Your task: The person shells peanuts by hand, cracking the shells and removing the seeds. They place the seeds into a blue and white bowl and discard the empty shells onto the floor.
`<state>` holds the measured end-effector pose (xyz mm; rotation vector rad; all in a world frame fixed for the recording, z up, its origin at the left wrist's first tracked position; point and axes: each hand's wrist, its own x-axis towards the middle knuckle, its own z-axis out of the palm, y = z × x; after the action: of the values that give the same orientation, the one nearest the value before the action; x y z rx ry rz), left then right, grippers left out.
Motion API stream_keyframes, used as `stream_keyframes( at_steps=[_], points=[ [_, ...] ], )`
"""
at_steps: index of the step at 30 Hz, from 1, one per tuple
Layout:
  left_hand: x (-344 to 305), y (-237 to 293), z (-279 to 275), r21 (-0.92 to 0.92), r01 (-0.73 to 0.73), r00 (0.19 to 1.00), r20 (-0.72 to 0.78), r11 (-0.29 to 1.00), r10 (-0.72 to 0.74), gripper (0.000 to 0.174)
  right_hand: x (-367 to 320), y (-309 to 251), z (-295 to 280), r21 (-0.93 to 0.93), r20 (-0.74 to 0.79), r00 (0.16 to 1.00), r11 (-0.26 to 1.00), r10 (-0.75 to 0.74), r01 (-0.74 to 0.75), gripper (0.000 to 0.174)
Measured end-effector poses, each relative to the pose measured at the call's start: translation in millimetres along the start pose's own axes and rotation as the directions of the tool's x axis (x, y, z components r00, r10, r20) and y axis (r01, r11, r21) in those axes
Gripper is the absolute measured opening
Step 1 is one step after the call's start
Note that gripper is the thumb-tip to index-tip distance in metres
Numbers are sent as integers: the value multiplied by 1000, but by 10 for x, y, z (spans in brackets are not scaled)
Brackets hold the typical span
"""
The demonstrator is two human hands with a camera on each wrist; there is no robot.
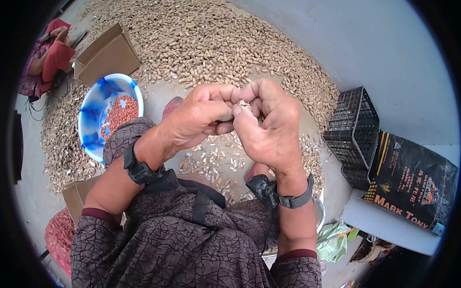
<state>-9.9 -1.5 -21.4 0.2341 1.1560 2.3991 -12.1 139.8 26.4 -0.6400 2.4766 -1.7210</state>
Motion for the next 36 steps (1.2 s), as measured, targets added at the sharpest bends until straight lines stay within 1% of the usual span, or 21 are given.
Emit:
stream_keyframes(
  at_steps=[2,3,6,7,8,9,10,11,12,13,15,16,18,22,24,25,27,30,34,35,36],
  points=[
    [-10,-2,-21,-21,21,999,-30,1000,-22,16,25,-7,3,-30,-100,994,998,-52,50,7],
    [-18,-11,-32,-62,6,995,-95,998,-12,16,33,-16,-16,-26,-98,994,999,-45,43,7],
    [-54,96,-85,-107,-28,972,-233,994,2,17,87,6,-147,132,-37,991,984,128,-122,4],
    [-76,153,-111,-120,-45,952,-306,992,6,18,103,60,-174,138,-35,990,982,134,-128,4],
    [-90,187,-150,-163,-35,950,-311,986,-18,21,119,146,-186,-6,253,931,963,262,-269,7],
    [-98,201,-184,-163,-28,948,-317,986,-26,21,128,261,-199,-183,497,771,917,398,-355,11],
    [-103,203,-213,-191,-26,955,-296,981,-32,22,103,567,-200,-374,665,602,895,441,-243,16],
    [-99,215,-226,-218,-29,961,-276,975,-33,23,74,825,-163,-373,670,595,894,444,-247,16],
    [-158,307,-133,-166,-25,937,-348,986,-35,25,45,1062,-122,-490,576,663,851,477,-187,16],
    [-179,329,-111,-164,-25,934,-357,986,-36,25,42,1300,-73,-599,479,732,790,484,-130,17],
    [-197,342,-92,-116,-51,913,-408,992,-1,24,79,1778,18,-608,246,792,725,558,-322,19],
    [-207,350,-89,-110,-56,909,-416,992,5,24,38,2084,91,-603,254,789,729,559,-323,19],
    [-228,356,-65,-124,-61,894,-449,990,-1,24,-82,2705,266,-480,156,764,724,626,-495,21],
    [-258,399,-19,-104,-51,847,-531,993,-12,25,-199,3287,650,-523,166,803,742,572,-420,21],
    [-256,377,-25,-116,-53,835,-550,992,-19,26,-196,3458,810,-685,104,848,655,520,-318,20],
    [-251,358,-34,-125,-60,828,-560,990,-21,27,-197,3554,852,-681,108,845,659,524,-321,20],
    [-224,324,-55,-132,-47,819,-572,990,-37,28,-191,3711,929,-748,135,786,582,604,-319,25],
    [-170,323,-56,-101,12,805,-589,995,-70,27,-183,3826,984,-747,128,815,596,565,-296,30],
    [-188,391,33,-86,77,792,-600,993,-114,25,-150,3805,772,-742,218,778,618,589,-260,27],
    [-203,421,64,-75,52,787,-610,996,-88,25,-168,3804,621,-241,261,576,630,775,-738,27],
    [-221,439,88,-67,28,779,-623,997,-64,25,-205,3800,536,307,443,367,246,818,-919,28]
  ],
)
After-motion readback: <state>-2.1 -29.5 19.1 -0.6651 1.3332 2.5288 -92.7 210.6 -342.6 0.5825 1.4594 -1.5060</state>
